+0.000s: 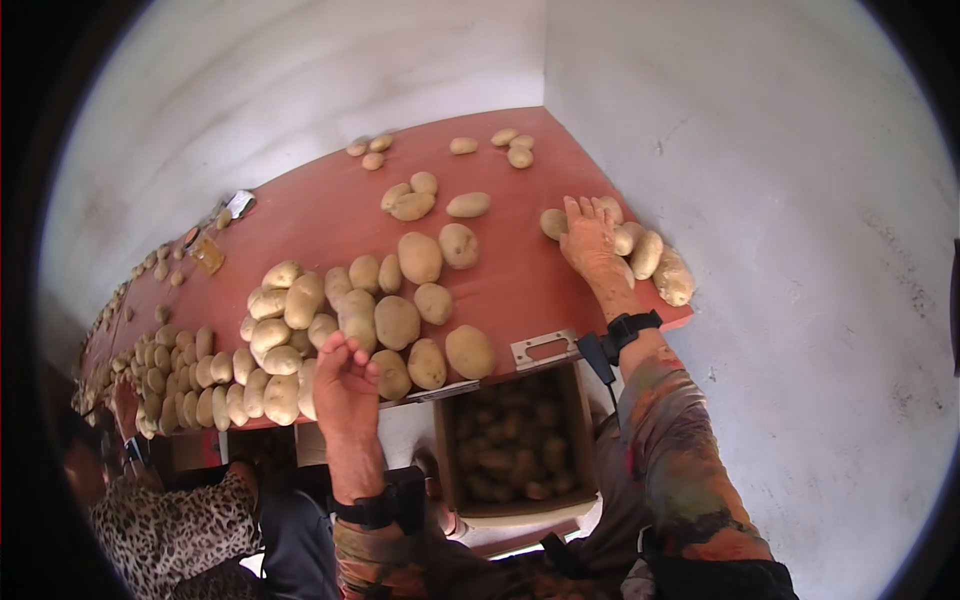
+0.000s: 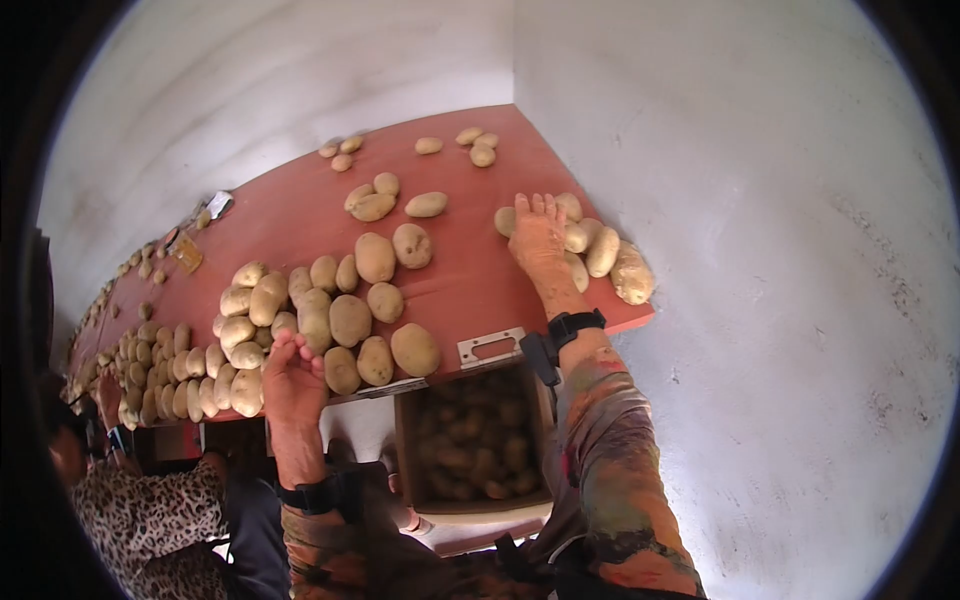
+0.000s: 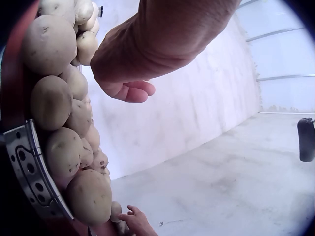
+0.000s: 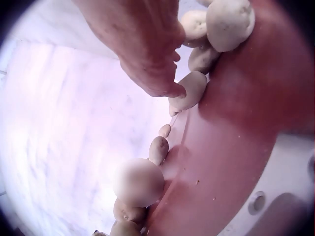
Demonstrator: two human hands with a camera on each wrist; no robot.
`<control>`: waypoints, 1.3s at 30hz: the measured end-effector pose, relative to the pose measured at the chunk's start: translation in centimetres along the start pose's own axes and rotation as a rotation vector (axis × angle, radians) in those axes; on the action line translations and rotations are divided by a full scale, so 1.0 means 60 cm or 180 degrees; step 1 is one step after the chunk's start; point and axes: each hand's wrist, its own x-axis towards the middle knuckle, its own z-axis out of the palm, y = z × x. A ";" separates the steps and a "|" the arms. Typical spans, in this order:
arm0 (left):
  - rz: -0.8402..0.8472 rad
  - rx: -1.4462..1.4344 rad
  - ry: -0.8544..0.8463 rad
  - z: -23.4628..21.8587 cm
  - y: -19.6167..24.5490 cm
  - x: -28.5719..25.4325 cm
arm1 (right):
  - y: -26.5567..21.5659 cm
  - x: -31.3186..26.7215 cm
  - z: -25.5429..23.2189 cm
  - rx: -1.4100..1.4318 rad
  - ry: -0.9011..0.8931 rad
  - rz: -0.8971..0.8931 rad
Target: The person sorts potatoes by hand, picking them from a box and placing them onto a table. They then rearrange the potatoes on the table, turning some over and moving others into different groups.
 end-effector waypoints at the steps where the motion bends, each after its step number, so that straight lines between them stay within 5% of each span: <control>1: 0.0003 0.0038 0.0015 0.004 -0.003 -0.001 | -0.006 0.003 -0.002 0.0051 0.0003 -0.0028; 3: -0.0018 0.0055 0.0065 0.015 -0.008 -0.004 | -0.010 0.004 -0.006 0.0343 -0.0697 -0.0021; 7: -0.0003 0.0017 0.0125 0.020 -0.016 0.000 | -0.017 0.012 0.006 0.0170 -0.1005 0.0113; 20: -0.0101 0.0052 0.0199 0.034 -0.024 -0.001 | -0.044 0.030 -0.011 0.0198 -0.1056 0.0443; 22: -0.0083 0.0034 0.0193 0.033 -0.024 -0.001 | -0.072 0.050 -0.038 0.1877 -0.1542 0.1244; 29: -0.0174 0.0132 0.0208 0.032 -0.019 -0.001 | -0.109 0.045 0.041 0.3694 -0.1867 0.1940; 33: -0.0116 0.0055 0.0171 0.028 -0.012 -0.001 | -0.100 0.036 0.071 0.2940 -0.1551 0.1466; 35: -0.0116 0.0041 0.0145 0.026 -0.012 0.000 | -0.106 0.030 0.048 0.1846 -0.1083 0.0932; 39: -0.0130 0.0068 0.0179 0.026 -0.010 0.001 | -0.120 0.032 0.011 0.1660 -0.1376 0.0936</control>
